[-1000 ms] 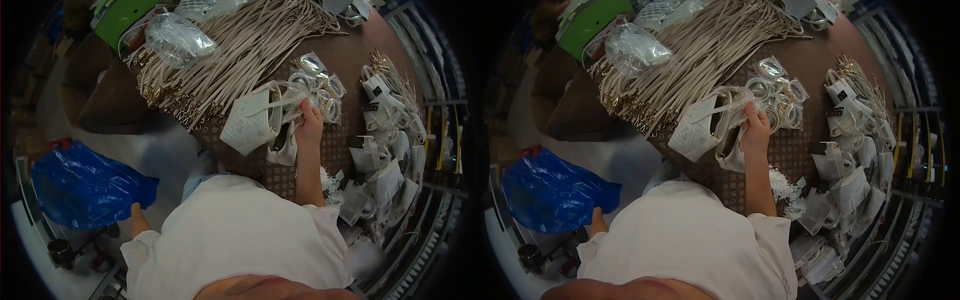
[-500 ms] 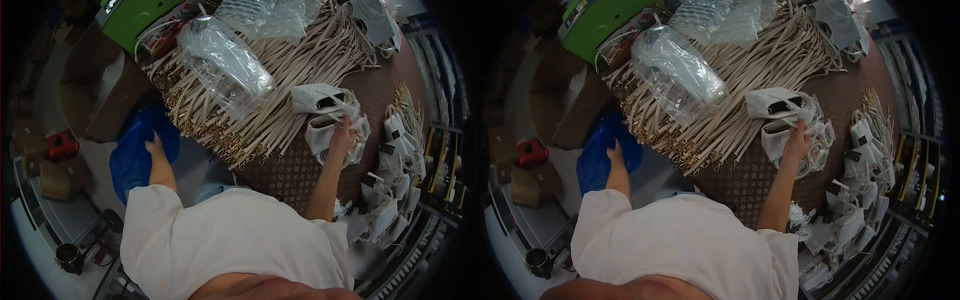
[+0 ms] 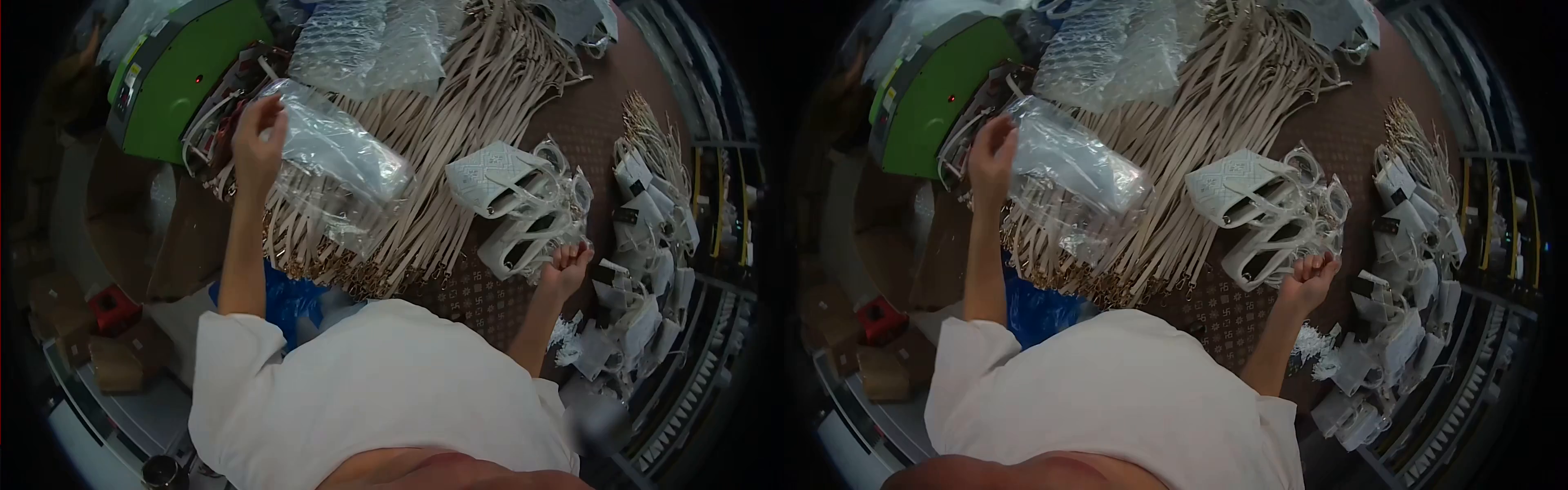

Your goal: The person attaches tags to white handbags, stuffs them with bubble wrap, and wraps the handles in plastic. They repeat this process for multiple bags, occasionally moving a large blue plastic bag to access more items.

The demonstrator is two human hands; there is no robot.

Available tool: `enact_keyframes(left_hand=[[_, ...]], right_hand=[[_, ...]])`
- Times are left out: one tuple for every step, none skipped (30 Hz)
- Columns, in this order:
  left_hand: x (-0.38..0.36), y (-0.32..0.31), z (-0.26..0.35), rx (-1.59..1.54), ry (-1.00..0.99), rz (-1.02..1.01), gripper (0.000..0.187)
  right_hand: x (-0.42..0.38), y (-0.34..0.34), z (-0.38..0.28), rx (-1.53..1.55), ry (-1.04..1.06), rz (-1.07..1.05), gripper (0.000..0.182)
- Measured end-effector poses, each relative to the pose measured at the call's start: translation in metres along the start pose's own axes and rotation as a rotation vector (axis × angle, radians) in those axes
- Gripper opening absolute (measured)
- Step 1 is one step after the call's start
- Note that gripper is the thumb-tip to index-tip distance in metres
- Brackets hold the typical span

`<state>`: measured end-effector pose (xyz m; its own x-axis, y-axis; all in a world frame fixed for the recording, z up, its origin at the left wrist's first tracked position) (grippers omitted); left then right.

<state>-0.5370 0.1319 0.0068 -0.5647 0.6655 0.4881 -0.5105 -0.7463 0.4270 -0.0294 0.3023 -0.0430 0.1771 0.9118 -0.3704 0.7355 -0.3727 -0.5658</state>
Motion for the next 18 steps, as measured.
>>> enact_keyframes(left_hand=[[0.031,-0.035,0.013,0.021,-0.120,-0.234,0.039],[0.055,-0.072,0.002,0.239,-0.322,-0.382,0.051],[0.069,-0.113,-0.009,0.447,-0.538,-0.530,0.063],[0.078,-0.139,-0.017,0.766,-0.455,-0.607,0.075],[0.084,-0.164,-0.025,1.085,-0.383,-0.666,0.086],[0.096,-0.189,-0.077,0.900,-0.217,-0.797,0.090],[0.105,-0.211,-0.155,0.725,-0.043,-0.933,0.095],[0.107,-0.214,-0.169,0.736,-0.017,-0.924,0.085],[0.109,-0.216,-0.179,0.747,0.009,-0.914,0.076],[0.110,-0.211,-0.173,0.803,-0.098,-0.849,0.053],[0.115,-0.205,-0.158,0.986,-0.075,-0.786,0.034],[0.124,-0.194,-0.146,0.900,-0.112,-0.637,0.028],[0.136,-0.183,-0.126,0.802,-0.177,-0.508,0.031],[0.147,-0.177,-0.108,0.793,-0.277,-0.495,0.033],[0.156,-0.170,-0.082,0.781,-0.376,-0.472,0.034],[0.148,-0.164,-0.031,0.722,-0.478,-0.419,0.036],[0.125,-0.161,0.023,0.663,-0.572,-0.362,0.037],[0.095,-0.165,0.062,0.654,-0.580,-0.370,0.037]], right_hand=[[-0.011,-0.002,-0.002,0.028,-0.035,-0.019,0.029],[-0.023,0.002,-0.001,0.059,-0.068,-0.029,0.029],[-0.032,0.008,0.003,0.091,-0.094,-0.060,0.029],[-0.041,0.017,0.005,0.121,-0.108,-0.077,0.029],[-0.050,0.031,0.012,0.153,-0.126,-0.065,0.028],[-0.064,0.041,0.013,0.104,-0.082,0.003,0.027],[-0.080,0.052,0.016,0.054,-0.047,0.072,0.026],[-0.095,0.065,0.021,0.070,-0.035,0.167,0.025],[-0.105,0.079,0.025,0.093,-0.026,0.247,0.024],[-0.116,0.097,0.029,0.108,-0.067,0.235,0.025],[-0.128,0.108,0.025,0.131,-0.041,0.272,0.025],[-0.136,0.110,0.028,0.302,-0.116,0.192,0.025],[-0.145,0.111,0.031,0.468,-0.189,0.104,0.026],[-0.152,0.114,0.030,0.493,-0.174,0.058,0.025],[-0.157,0.119,0.032,0.525,-0.173,0.054,0.024],[-0.161,0.122,0.034,0.552,-0.169,0.046,0.023],[-0.165,0.130,0.040,0.572,-0.202,0.088,0.023],[-0.170,0.138,0.041,0.576,-0.192,0.097,0.023]])
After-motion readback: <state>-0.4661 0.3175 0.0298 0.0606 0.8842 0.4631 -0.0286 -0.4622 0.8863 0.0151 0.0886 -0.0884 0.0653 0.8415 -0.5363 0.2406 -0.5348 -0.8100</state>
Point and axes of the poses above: each hand's wrist, its own x-axis towards the middle knuckle, its own y-axis out of the back of the hand, z = x × y, the point moved 6 cm from there along x, towards the middle knuckle, and after that the axes turned 9 degrees about -y, right-handed, at the moved point
